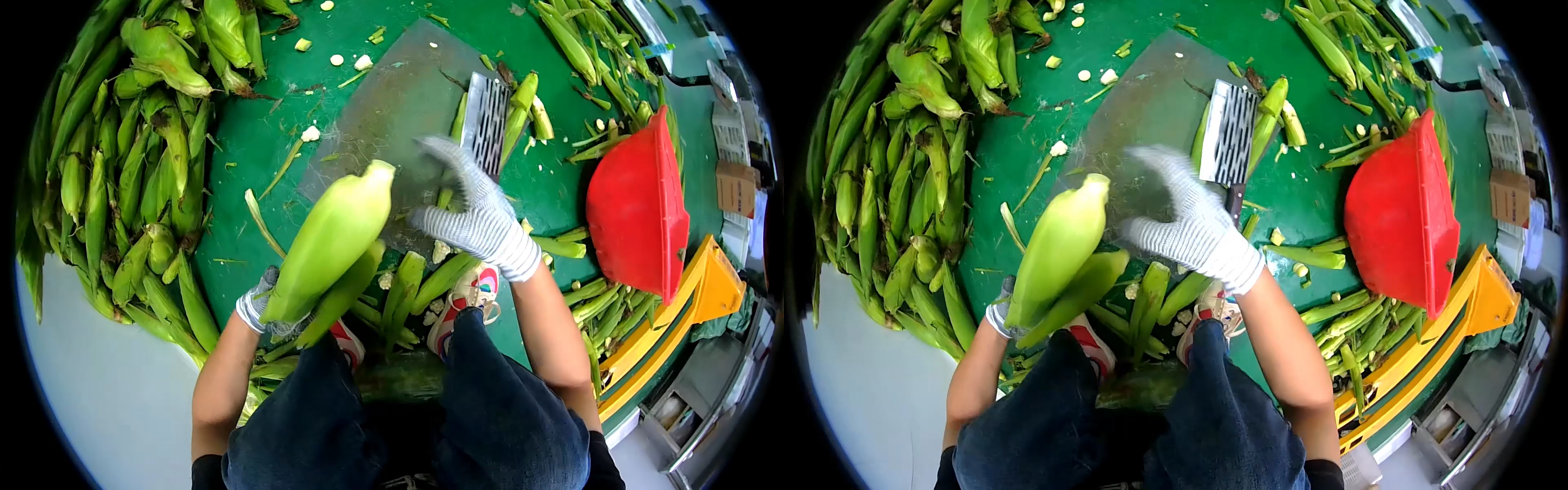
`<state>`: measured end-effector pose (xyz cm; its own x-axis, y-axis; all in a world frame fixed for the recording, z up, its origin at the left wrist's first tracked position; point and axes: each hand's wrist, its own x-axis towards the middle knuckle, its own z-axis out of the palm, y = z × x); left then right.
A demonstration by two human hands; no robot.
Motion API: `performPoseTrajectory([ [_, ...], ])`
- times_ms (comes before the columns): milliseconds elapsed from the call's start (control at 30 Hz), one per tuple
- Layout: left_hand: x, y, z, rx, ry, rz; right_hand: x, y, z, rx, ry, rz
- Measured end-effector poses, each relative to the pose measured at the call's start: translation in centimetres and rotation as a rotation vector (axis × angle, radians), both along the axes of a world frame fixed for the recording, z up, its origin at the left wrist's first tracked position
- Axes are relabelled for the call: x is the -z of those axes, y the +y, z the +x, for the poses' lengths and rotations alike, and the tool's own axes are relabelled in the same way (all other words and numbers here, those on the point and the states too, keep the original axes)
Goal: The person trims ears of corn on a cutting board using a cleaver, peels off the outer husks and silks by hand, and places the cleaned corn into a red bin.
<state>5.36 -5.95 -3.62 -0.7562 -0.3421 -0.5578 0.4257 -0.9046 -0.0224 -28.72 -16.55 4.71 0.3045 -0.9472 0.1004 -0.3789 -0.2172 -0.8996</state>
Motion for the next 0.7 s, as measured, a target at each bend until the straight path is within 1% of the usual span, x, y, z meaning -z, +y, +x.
performPoseTrajectory([
  [33,0.5,0.1,0.3,0.050,-0.099,0.019,-0.1,0.1,0.6,-0.097,-0.243,0.384],
  [67,1.2,-0.4,0.3,0.099,-0.190,0.017,0.6,-0.2,1.0,-0.106,-0.353,0.500],
  [100,0.6,-1.0,0.1,0.128,-0.286,-0.174,1.4,-0.4,1.5,-0.104,-0.465,0.618],
  [133,-0.7,-2.8,-0.8,0.212,-0.433,-0.460,2.1,-0.7,2.0,-0.092,-0.569,0.735],
  [200,-4.0,-6.0,-1.9,0.362,-0.743,-1.021,3.4,-0.8,1.1,0.034,-0.356,0.743],
  [233,-5.1,-6.7,-1.8,0.367,-0.965,-1.274,3.2,-0.9,1.0,0.039,-0.340,0.670],
  [267,-6.1,-7.6,-2.7,0.313,-0.823,-1.178,3.2,-0.6,1.1,0.045,-0.328,0.603],
  [333,-10.4,-8.7,-7.1,0.736,-0.838,-1.125,3.6,-0.1,1.6,0.063,-0.474,0.675],
  [367,-7.0,-7.9,-6.7,0.708,-0.838,-1.153,3.7,-0.1,1.4,0.167,-0.771,0.756],
  [400,-6.7,-8.2,-6.9,0.747,-0.950,-1.151,3.8,-0.5,0.9,0.266,-1.071,0.818],
  [433,-6.6,-8.5,-7.2,0.792,-1.059,-1.142,4.2,-1.2,-1.3,0.408,-0.978,0.724],
  [467,-6.6,-8.7,-7.4,0.843,-1.165,-1.127,6.1,-1.6,-4.8,0.549,-0.086,0.383],
  [500,-6.3,-8.9,-7.6,0.841,-1.400,-1.133,9.2,-0.8,-7.8,0.618,0.314,0.158],
  [533,-4.7,-9.2,-6.8,0.753,-1.431,-1.204,10.7,0.1,-9.3,0.591,0.687,0.229],
  [567,-3.5,-9.9,-7.0,0.778,-1.541,-1.258,12.7,0.6,-9.7,0.568,0.653,0.536],
  [600,-2.7,-10.7,-7.4,0.808,-1.647,-1.312,14.6,1.6,-9.3,0.553,0.559,0.561],
  [667,-1.9,-12.2,-8.2,0.963,-1.731,-1.457,14.6,1.7,-9.1,0.658,0.332,0.644],
  [700,-0.8,-12.9,-8.2,1.152,-1.711,-1.413,17.1,2.0,-11.2,0.671,0.096,0.687],
])
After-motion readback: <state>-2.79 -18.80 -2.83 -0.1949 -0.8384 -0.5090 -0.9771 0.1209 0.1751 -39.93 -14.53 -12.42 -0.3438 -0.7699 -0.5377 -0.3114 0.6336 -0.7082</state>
